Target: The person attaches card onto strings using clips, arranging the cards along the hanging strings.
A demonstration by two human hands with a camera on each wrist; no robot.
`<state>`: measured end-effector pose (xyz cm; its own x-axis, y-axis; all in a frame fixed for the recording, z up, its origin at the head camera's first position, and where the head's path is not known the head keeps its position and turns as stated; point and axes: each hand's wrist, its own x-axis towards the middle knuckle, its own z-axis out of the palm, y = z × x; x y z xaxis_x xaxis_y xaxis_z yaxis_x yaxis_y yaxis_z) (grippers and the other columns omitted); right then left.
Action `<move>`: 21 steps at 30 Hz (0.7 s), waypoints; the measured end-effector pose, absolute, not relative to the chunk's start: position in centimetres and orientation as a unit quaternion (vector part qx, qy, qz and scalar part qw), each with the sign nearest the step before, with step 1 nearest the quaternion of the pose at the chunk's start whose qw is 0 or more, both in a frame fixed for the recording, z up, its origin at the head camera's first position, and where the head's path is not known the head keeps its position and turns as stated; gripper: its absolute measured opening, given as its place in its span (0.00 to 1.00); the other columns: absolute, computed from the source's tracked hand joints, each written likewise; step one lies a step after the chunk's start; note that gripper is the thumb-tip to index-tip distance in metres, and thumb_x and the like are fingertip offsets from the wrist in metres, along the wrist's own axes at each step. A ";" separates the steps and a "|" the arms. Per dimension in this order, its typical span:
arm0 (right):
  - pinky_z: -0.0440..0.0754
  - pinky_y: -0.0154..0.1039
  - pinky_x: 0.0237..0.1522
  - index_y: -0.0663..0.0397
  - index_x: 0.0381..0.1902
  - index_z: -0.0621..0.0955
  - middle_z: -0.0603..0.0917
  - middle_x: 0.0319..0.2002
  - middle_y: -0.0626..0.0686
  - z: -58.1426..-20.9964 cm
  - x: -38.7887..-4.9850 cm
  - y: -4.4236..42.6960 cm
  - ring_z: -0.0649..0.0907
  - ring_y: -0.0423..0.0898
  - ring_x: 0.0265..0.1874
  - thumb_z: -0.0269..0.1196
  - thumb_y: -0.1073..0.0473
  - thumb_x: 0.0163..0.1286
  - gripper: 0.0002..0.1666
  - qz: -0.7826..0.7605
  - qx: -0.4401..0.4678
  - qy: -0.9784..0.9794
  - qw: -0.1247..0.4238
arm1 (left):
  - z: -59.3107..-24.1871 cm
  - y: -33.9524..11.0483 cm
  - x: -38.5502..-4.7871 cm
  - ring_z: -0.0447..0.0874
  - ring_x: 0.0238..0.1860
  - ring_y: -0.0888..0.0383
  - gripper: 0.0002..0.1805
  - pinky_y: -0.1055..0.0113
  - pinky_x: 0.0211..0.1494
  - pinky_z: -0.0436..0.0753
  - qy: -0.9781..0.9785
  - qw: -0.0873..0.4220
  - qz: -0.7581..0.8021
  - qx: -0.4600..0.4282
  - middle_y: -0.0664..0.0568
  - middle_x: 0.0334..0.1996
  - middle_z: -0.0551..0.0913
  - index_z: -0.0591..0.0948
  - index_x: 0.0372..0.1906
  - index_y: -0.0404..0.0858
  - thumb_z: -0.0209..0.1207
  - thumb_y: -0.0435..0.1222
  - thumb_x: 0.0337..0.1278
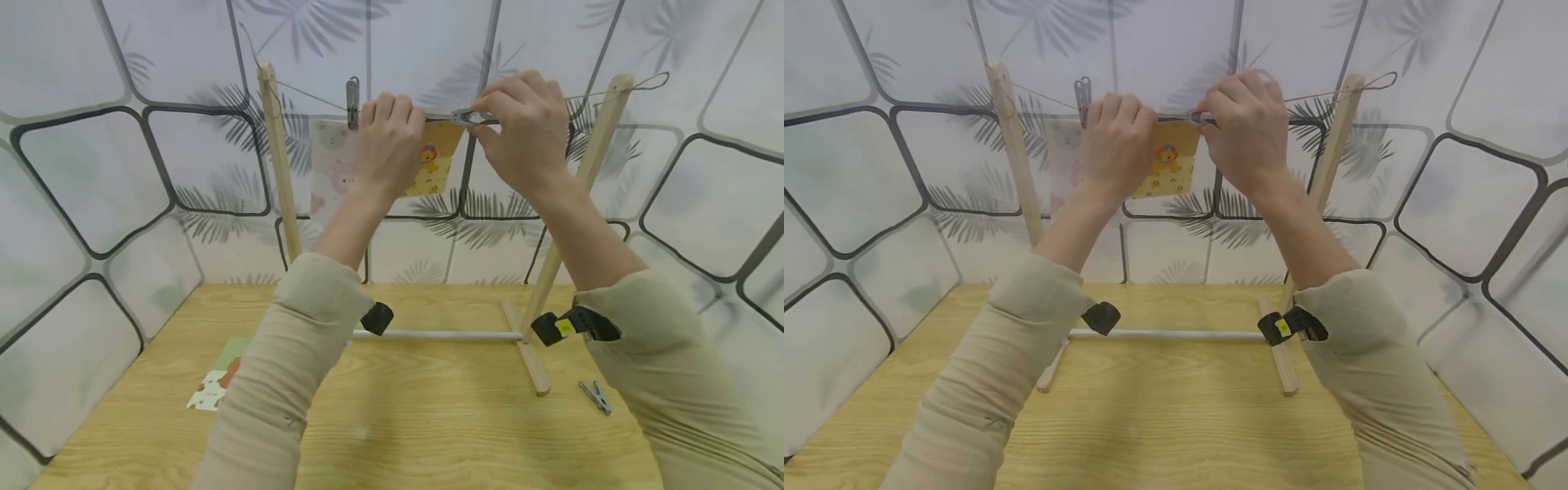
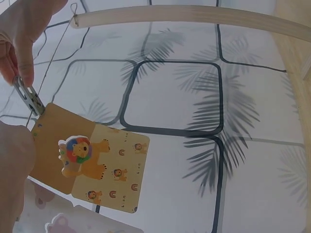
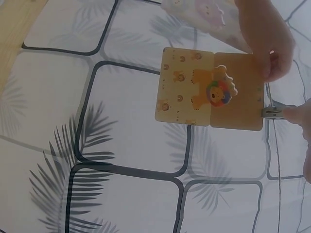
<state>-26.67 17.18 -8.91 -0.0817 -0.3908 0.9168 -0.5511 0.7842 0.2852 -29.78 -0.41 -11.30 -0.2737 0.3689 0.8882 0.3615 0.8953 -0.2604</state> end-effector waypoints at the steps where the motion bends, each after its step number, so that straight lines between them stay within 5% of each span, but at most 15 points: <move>1: 0.68 0.49 0.40 0.66 0.32 0.84 0.84 0.36 0.59 -8.9 -26.7 17.2 0.76 0.57 0.40 0.67 0.67 0.54 0.08 0.066 0.322 -0.733 0.596 | -11.3 -0.3 -29.8 0.69 0.43 0.48 0.11 0.59 0.49 0.65 -0.797 0.559 0.006 -0.227 0.46 0.37 0.77 0.78 0.35 0.34 0.47 0.25 0.50; 21: 0.68 0.49 0.36 0.65 0.32 0.84 0.84 0.35 0.59 -8.8 -26.5 17.0 0.77 0.57 0.40 0.68 0.68 0.53 0.07 0.041 0.343 -0.723 0.599 | -11.5 1.2 -29.6 0.70 0.40 0.51 0.12 0.62 0.47 0.65 -0.759 0.616 0.025 -0.208 0.50 0.34 0.78 0.81 0.35 0.37 0.46 0.28 0.57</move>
